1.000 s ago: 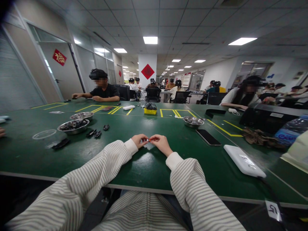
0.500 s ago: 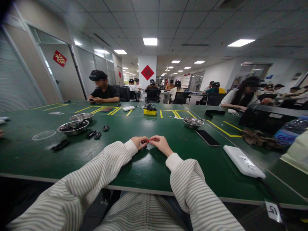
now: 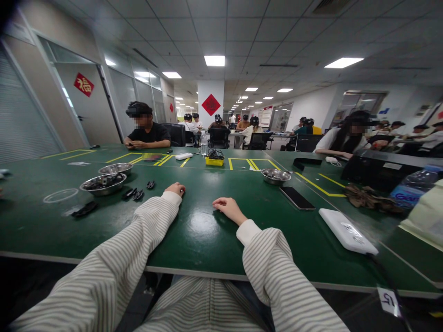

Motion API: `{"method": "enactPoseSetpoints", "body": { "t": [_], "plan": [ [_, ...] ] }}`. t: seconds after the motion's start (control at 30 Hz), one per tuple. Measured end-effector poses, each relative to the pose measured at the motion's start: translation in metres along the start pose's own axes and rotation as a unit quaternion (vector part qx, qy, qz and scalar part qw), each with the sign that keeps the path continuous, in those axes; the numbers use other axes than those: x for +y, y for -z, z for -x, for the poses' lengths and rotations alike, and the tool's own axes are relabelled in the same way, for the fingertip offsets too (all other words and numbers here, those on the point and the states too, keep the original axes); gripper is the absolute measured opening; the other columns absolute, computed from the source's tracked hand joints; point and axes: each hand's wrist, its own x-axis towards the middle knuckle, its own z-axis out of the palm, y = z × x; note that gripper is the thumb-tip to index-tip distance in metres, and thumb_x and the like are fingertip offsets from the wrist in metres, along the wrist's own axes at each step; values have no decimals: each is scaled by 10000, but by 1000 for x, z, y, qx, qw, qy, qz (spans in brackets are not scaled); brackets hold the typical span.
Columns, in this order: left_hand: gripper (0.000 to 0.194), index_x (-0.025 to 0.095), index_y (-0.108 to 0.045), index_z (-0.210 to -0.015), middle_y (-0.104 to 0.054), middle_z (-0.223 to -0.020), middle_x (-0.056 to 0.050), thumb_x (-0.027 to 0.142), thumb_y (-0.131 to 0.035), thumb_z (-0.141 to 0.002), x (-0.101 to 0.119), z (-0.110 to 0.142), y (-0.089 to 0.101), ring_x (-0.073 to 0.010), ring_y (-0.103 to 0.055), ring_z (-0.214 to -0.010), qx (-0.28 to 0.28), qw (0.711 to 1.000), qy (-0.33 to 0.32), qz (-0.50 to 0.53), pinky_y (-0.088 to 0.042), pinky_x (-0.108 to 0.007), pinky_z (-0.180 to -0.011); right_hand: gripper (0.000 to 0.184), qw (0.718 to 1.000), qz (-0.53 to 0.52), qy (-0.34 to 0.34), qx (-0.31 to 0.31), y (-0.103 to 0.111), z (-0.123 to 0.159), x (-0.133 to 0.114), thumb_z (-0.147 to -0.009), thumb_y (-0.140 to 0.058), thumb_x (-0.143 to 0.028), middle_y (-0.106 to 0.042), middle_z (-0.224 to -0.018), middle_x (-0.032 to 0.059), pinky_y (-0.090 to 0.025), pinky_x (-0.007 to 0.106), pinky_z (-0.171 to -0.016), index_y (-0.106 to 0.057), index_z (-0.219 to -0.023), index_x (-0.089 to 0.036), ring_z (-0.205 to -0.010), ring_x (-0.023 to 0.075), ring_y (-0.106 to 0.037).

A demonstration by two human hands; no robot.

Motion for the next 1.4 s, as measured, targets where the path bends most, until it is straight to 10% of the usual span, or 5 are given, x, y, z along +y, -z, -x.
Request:
{"method": "enactPoseSetpoints", "body": {
  "t": [0.47, 0.67, 0.93, 1.2, 1.4],
  "plan": [
    [409, 207, -384, -1144, -427, -1042, -125, 194, -418, -736, 1, 4, 14, -256, -400, -955, 2, 998, 60, -26, -377, -343, -730, 194, 1000, -3, 6, -8, 1, 0, 2, -651, -518, -230, -636, -685, 49, -439, 195, -516, -621, -774, -120, -623, 118, -580],
    [361, 196, -437, -1102, -487, -979, -77, 208, -428, -742, 37, 20, 9, -205, -396, -936, 61, 984, -161, 53, -323, -328, -825, 194, 1000, -2, 12, -2, 0, 0, 0, -657, -509, -228, -631, -655, 44, -441, 196, -508, -620, -771, -117, -583, 109, -574],
    [266, 211, -550, -959, -545, -841, -19, 283, -501, -708, 72, 37, -14, -133, -457, -798, -44, 911, -382, 148, -353, -256, -779, 202, 1000, 0, 9, 11, 0, 0, 0, -655, -499, -242, -629, -649, 35, -430, 191, -480, -617, -770, -125, -538, 97, -554],
    [254, 208, -550, -962, -456, -1019, -54, 268, -474, -727, 25, 17, -3, -225, -313, -983, 76, 991, -79, 83, -304, -334, -822, 202, 1000, -8, -6, 8, 0, 0, 0, -657, -497, -231, -621, -653, 45, -417, 184, -466, -610, -777, -114, -528, 90, -542],
    [146, 140, -612, -742, -458, -720, -47, 114, -479, -688, -6, -3, -13, -168, -404, -771, 27, 997, -7, 74, -349, -286, -715, 201, 1000, -13, -9, 4, 0, 0, 2, -655, -502, -230, -622, -657, 46, -414, 180, -465, -608, -777, -110, -527, 87, -541]
  ]
}}
